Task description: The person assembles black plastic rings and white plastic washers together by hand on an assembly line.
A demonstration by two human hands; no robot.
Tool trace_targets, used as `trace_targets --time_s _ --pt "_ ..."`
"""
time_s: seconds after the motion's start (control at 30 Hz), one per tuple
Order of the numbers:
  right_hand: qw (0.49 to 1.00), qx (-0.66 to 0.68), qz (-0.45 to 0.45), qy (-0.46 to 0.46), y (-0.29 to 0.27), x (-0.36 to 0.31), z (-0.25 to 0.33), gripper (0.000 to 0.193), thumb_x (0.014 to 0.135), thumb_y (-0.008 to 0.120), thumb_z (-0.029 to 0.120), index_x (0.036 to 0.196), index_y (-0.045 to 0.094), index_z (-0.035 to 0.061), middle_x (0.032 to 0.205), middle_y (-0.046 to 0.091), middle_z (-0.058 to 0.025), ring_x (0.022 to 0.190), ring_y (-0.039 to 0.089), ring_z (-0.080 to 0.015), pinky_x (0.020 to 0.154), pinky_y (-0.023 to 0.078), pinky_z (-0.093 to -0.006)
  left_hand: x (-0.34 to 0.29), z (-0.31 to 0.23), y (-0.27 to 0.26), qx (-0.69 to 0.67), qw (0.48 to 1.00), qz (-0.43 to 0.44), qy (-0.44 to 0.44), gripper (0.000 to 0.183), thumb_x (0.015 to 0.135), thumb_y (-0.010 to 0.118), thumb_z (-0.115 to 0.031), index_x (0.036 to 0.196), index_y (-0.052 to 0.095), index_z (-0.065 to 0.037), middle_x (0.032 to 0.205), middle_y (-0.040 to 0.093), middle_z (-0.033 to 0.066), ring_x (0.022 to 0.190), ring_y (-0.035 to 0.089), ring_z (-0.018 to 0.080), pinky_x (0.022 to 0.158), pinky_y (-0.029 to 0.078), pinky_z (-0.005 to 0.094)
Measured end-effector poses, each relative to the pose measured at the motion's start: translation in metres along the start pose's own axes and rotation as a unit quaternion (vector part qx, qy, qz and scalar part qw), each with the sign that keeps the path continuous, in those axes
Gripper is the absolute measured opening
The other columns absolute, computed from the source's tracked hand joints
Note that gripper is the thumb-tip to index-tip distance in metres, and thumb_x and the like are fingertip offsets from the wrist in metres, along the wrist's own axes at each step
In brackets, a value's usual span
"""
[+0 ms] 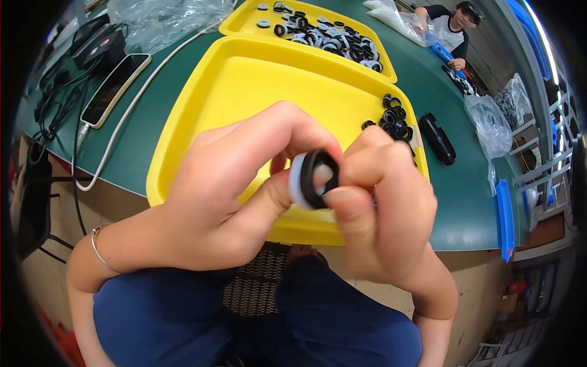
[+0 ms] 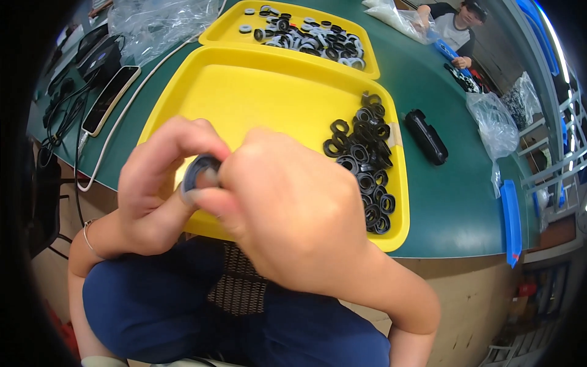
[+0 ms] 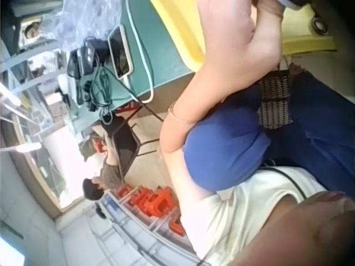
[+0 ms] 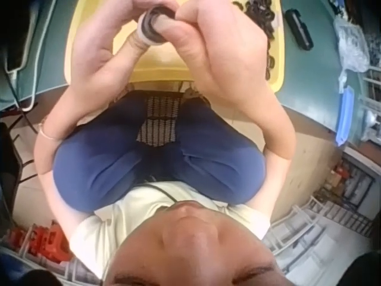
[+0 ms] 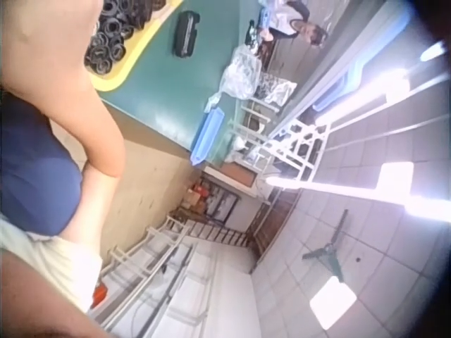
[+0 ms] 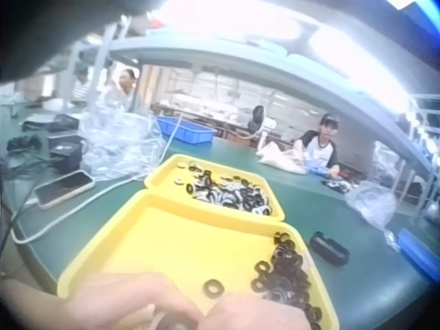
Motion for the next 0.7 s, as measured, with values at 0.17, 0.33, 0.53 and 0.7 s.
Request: trace_targets --time_s 0.17,0.33,0.53,0.7 --pt "0.995 -0.074 -0.064 -0.022 -0.003 0.006 -0.005 0.023 0.087 0.061 0.013 0.100 0.049 -0.0009 0.082 0.051 -0.0100 0.067 0.046 -0.0154 0.061 0.040 -0.0252 0.001 -0.001 0.003 -0.099 0.989 -0.029 -0.110 0.022 0.089 0.053 -0.007 0.109 0.050 0.002 0.102 0.054 0.0079 0.094 0.053 0.0143 0.085 0.041 0.0272" --pt "0.998 -0.039 -0.030 0.040 -0.005 0.002 0.003 0.021 0.088 0.057 0.006 0.104 0.047 -0.0020 0.091 0.053 -0.0096 0.076 0.050 -0.0134 0.067 0.043 -0.0250 0.000 0.002 0.002 -0.102 0.992 -0.036 -0.065 0.018 0.090 0.053 -0.007 0.106 0.051 0.001 0.098 0.056 0.0071 0.091 0.053 0.0133 0.083 0.042 0.0267" --pt "0.974 0.151 -0.085 0.148 -0.001 -0.001 -0.001 0.017 0.084 0.061 -0.001 0.099 0.052 -0.0035 0.081 0.058 -0.0098 0.067 0.057 -0.0143 0.062 0.046 -0.0243 0.002 0.003 0.002 -0.046 0.998 -0.021 -0.030 0.011 0.089 0.053 -0.007 0.096 0.053 0.001 0.088 0.057 0.0061 0.080 0.052 0.0118 0.074 0.042 0.0248" --pt "0.943 0.240 -0.018 0.231 0.001 0.002 0.005 0.020 0.094 0.049 0.014 0.107 0.048 -0.0017 0.089 0.056 -0.0061 0.078 0.052 -0.0095 0.070 0.043 -0.0229 0.001 -0.001 0.002 -0.063 0.996 -0.058 -0.022 0.011 0.089 0.053 -0.011 0.091 0.053 0.000 0.080 0.055 0.0039 0.073 0.050 0.0102 0.068 0.040 0.0228"
Point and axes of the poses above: each hand's wrist, its own x-axis towards the middle knuckle, its own y-axis out of the palm, z = x × y, the point moved 1 cm from there along x, towards the middle knuckle
